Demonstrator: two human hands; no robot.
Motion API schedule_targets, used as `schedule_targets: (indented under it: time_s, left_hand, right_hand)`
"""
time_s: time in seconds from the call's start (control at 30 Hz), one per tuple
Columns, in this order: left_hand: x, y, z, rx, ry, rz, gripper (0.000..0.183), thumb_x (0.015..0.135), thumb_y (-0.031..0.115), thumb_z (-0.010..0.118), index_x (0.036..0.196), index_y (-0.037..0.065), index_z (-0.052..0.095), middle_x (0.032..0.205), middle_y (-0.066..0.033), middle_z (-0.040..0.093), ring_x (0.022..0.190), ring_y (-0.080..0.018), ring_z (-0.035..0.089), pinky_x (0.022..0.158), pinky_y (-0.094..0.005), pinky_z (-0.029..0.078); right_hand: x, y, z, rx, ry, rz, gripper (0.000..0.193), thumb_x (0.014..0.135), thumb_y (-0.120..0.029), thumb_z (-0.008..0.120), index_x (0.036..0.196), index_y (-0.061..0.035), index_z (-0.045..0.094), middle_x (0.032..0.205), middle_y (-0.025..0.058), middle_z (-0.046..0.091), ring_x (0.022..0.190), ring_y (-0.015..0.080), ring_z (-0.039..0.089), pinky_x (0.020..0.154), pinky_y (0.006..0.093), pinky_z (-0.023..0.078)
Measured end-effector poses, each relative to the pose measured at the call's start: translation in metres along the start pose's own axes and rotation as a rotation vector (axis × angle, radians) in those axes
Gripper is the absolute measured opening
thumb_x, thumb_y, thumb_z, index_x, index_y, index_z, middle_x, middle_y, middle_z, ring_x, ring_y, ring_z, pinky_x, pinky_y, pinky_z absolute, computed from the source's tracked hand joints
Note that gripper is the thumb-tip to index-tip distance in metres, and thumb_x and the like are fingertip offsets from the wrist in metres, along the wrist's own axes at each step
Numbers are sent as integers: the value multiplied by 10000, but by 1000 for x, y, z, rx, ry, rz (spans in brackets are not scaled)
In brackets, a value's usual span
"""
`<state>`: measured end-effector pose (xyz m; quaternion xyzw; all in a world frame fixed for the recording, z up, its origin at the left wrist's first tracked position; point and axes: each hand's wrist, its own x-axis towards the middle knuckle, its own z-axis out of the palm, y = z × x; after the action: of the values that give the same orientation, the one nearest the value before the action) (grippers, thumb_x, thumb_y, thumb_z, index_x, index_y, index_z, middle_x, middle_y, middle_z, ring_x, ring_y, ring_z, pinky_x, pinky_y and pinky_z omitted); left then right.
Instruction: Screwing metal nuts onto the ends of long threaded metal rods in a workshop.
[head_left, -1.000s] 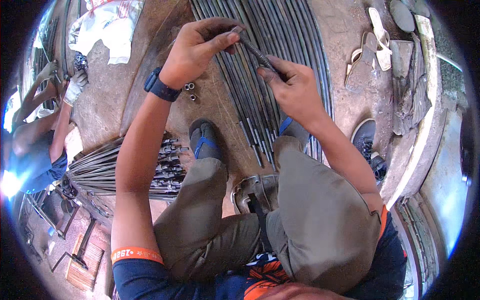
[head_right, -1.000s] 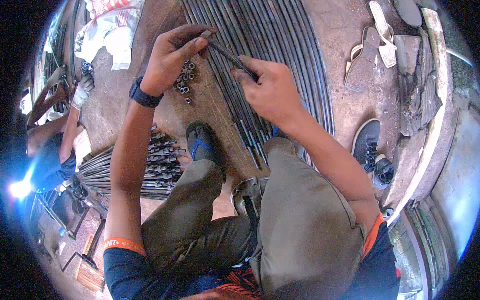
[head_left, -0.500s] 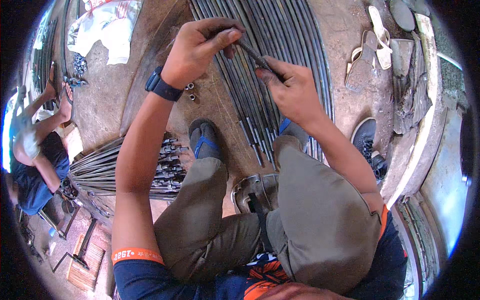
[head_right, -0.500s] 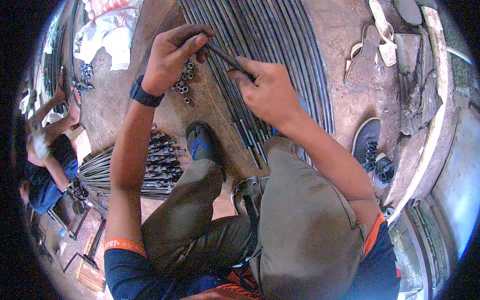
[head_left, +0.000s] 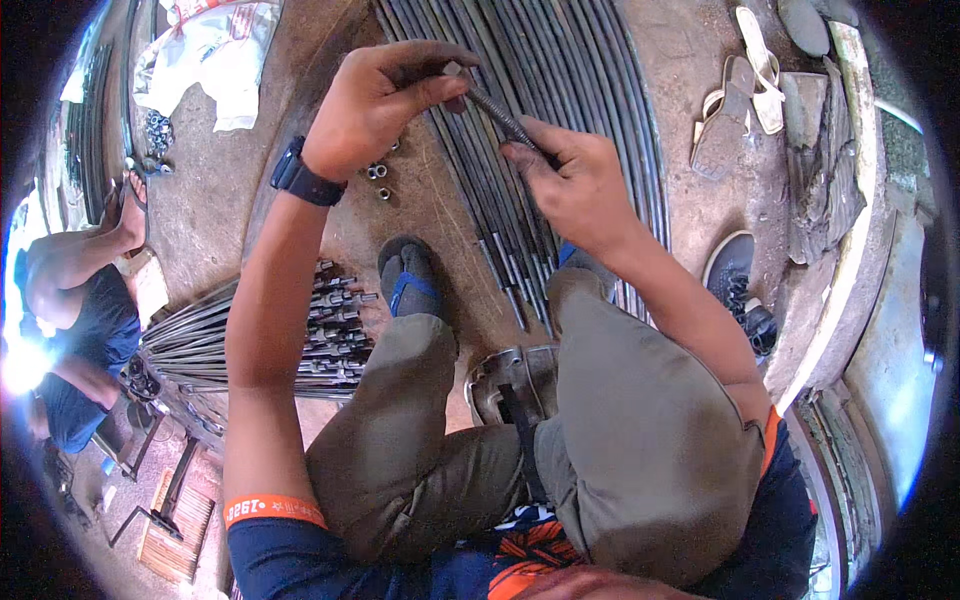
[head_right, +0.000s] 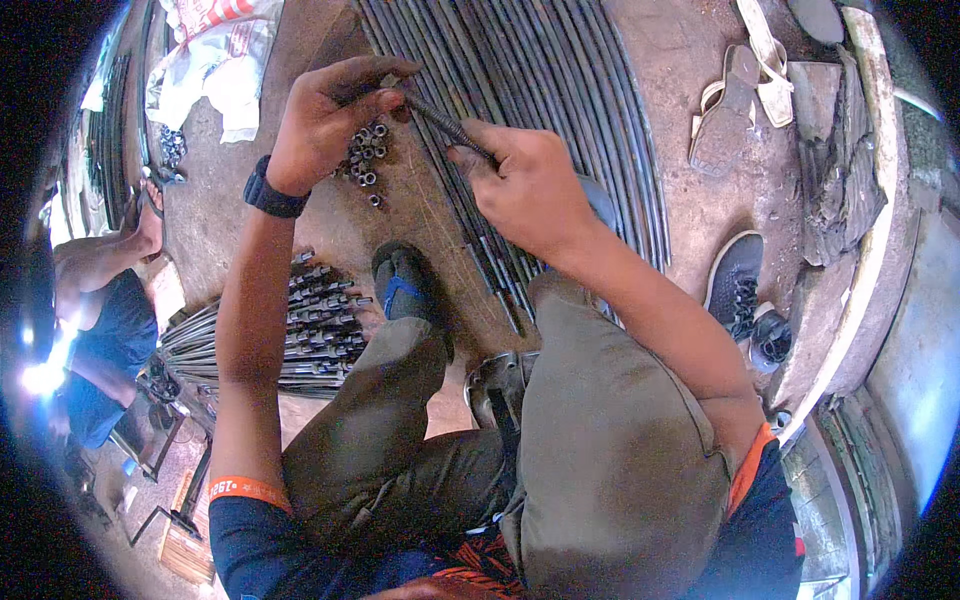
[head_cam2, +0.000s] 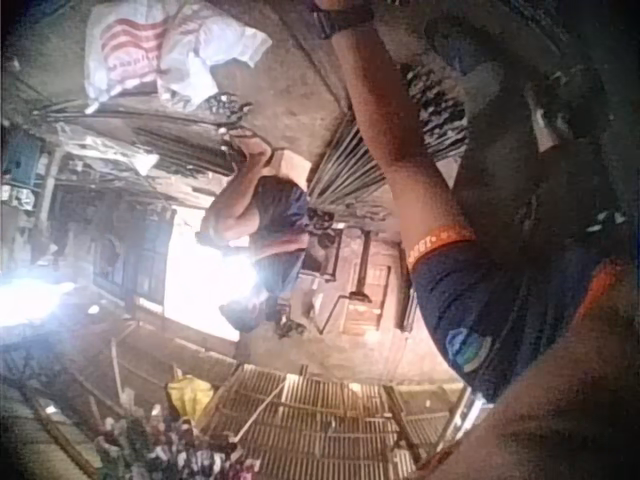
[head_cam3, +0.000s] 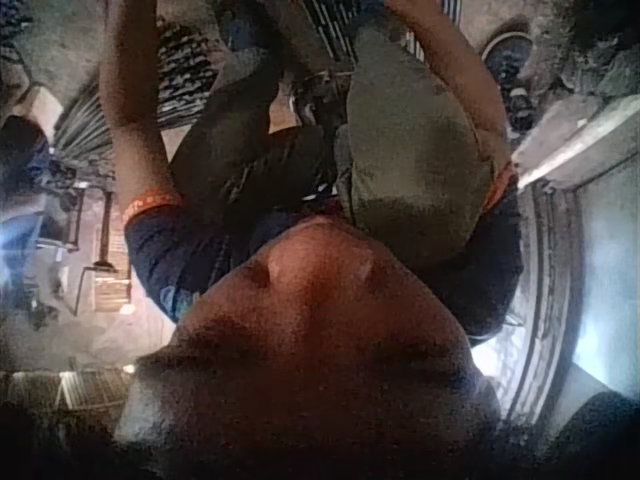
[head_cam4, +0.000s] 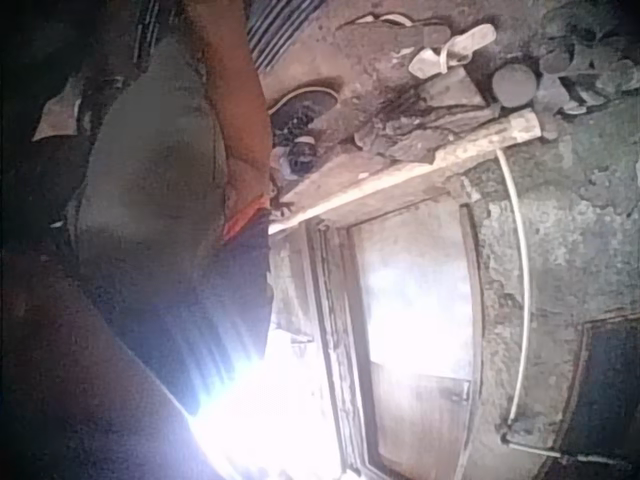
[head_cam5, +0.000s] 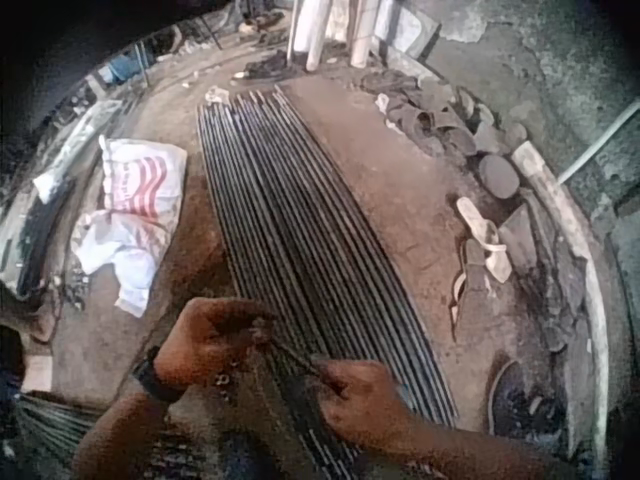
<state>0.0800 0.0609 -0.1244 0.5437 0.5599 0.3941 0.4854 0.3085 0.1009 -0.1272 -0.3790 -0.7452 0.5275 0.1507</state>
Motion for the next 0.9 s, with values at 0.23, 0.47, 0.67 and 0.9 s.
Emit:
schedule_targets:
  time_s: [0.23, 0.47, 0.67, 0.9]
  left_hand:
    - [-4, 2, 3, -72, 45, -72, 267, 924, 202, 618, 1036, -39, 642, 860, -35, 637, 738, -91, 585, 661, -239, 482]
    - [-5, -13, 5, 36, 68, 15, 265, 917, 211, 623, 1031, -29, 620, 869, -84, 626, 721, -181, 607, 667, -287, 496]
    - [-11, -19, -3, 701, 148, 528, 306, 897, 329, 611, 908, 28, 557, 769, -127, 527, 657, -319, 577, 566, -402, 446]
    - [-5, -2, 27, 104, 223, 37, 445, 954, 322, 517, 672, -16, 451, 555, -25, 335, 540, -112, 337, 477, -313, 272]
  right_hand:
    - [0, 1, 7, 18, 71, -137, 214, 805, -52, 624, 995, 45, 632, 745, 247, 593, 662, 385, 609, 570, 412, 459]
    - [-3, 5, 10, -50, 60, -117, 287, 821, -93, 638, 1059, 66, 621, 713, 195, 618, 595, 286, 589, 569, 365, 466]
    - [0, 0, -10, 689, -447, 403, 322, 887, -247, 655, 1030, 41, 634, 591, -16, 485, 463, 90, 412, 422, 262, 328]
    - [7, 6, -18, 985, -618, 612, 295, 888, -316, 666, 944, -29, 622, 594, -51, 404, 436, 31, 322, 373, 198, 211]
